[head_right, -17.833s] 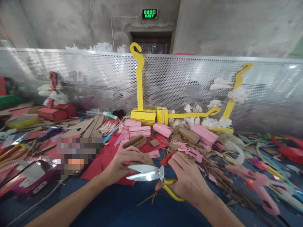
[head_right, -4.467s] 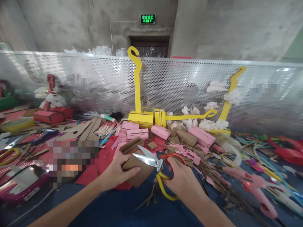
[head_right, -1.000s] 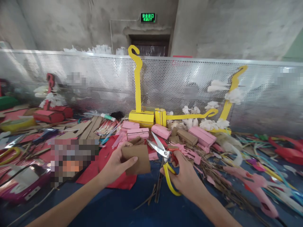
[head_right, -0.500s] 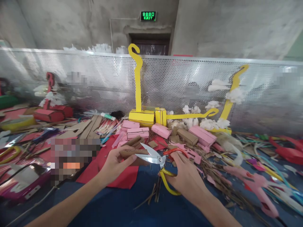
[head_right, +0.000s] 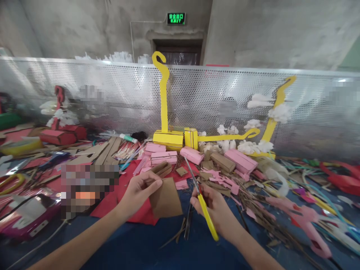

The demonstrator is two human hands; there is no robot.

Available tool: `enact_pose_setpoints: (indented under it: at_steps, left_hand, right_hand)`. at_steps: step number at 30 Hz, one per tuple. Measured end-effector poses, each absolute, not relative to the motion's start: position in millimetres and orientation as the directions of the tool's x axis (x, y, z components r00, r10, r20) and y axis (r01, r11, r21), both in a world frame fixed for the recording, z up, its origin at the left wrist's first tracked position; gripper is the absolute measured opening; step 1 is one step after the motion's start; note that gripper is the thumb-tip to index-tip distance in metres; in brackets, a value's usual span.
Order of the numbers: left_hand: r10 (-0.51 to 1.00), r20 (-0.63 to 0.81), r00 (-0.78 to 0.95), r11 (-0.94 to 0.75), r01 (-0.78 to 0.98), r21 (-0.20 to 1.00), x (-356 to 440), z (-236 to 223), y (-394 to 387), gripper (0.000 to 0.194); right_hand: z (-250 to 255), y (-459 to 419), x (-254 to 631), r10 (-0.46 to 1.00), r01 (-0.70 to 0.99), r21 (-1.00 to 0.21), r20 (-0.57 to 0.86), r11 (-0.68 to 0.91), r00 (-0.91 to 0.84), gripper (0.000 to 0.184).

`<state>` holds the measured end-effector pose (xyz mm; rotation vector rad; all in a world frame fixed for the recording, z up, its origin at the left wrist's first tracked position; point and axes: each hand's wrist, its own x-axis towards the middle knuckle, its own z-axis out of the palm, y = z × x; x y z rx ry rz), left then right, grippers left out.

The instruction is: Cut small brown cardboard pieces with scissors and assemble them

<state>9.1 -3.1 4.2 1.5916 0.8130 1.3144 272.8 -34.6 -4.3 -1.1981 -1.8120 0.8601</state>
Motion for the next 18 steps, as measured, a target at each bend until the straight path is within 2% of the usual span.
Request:
enact_pose_setpoints:
  at_steps: [6, 12, 15, 18]
  left_hand:
    - [0.894, 0.412, 0.175, -0.424, 0.032, 0.905, 6, 12, -7, 0.030]
    - [0.743, 0.637, 0.204, -0.668, 0.278, 0.690, 8, 12, -17, 0.013]
    - [0.662, 0.691, 0.291, -0.750, 0.264, 0.607, 10, 12, -20, 0.009]
    - [0.636, 0.678, 0.367, -0.769, 0.230, 0.597, 10, 14, -22, 0.009]
  right_hand:
    - [-7, -37, 270, 0.950, 0.380, -0.878, 0.217, 0.290, -0.225, 0.027]
    - [-10, -35, 272, 0.954, 0.413, -0.862, 0.235, 0.293, -0.185, 0.026]
    - [-12, -32, 276, 0.937, 0.473, -0.809, 0.315, 0.349, -0.152, 0.027]
    - [-15, -27, 282, 0.914, 0.566, -0.729, 0.387, 0.385, -0.123, 0.027]
